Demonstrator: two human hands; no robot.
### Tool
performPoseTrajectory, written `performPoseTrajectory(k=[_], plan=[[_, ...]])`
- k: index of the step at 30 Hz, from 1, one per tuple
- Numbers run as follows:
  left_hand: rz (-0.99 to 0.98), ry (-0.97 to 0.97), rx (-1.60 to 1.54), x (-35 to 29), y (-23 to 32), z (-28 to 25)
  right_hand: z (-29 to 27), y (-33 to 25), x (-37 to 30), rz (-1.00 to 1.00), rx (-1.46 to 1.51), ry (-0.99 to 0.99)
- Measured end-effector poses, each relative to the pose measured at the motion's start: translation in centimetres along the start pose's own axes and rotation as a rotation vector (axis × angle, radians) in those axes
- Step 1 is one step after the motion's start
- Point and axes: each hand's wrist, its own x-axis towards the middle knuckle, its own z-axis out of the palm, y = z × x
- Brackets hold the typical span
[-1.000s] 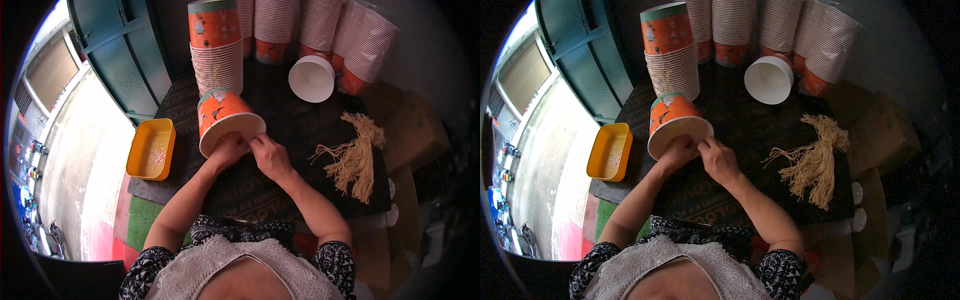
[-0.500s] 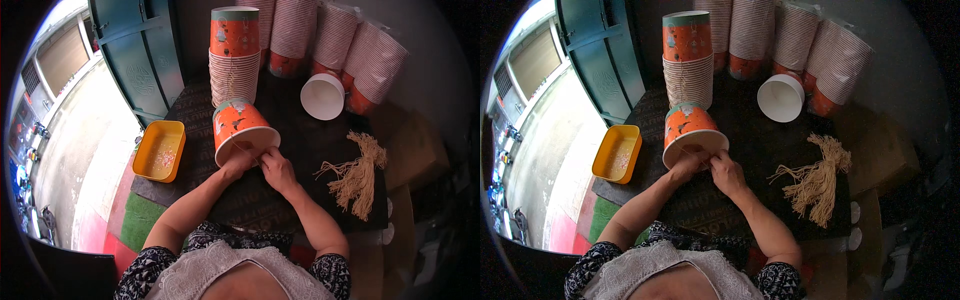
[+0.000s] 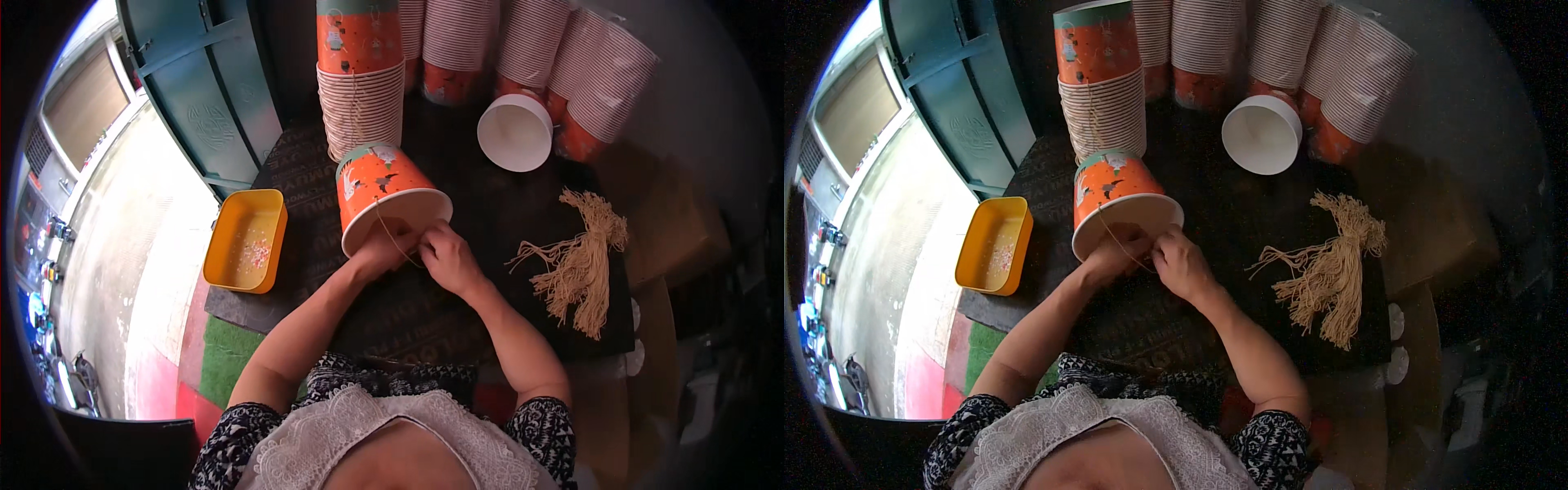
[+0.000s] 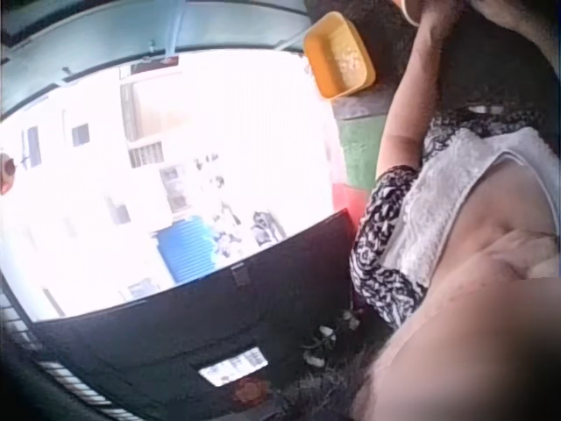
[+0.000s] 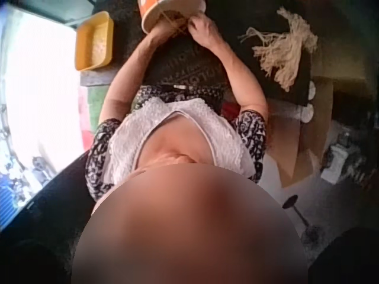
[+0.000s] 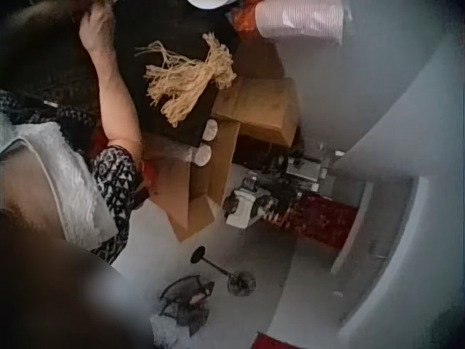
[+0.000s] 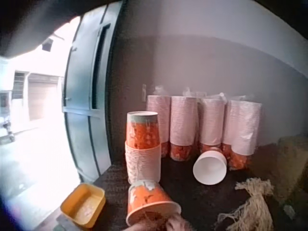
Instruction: Threading pre-cut strings through pre-punched holes in paper buckets to create carrying handles.
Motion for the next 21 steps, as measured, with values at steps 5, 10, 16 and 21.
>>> performPoseTrajectory(k=[5, 10, 16, 21], plan=[[0.023, 0.011, -0.006, -0.2, -0.1, 0.4, 0.0, 0.5, 0.2, -0.062, 0.083, 0.138], [0.093, -0.067, 0.072, -0.7, 0.4, 0.5, -1.3, -0.6, 0.4, 0.109, 0.117, 0.078], [0.167, -0.002, 0.142, -0.4, -0.1, 1.1, -1.1, -1.0, 0.4, 0.120, 0.121, 0.109], [0.340, 0.122, 0.235, 1.0, -2.7, 1.3, -0.8, -2.7, 0.2, -0.098, 0.195, 0.201]])
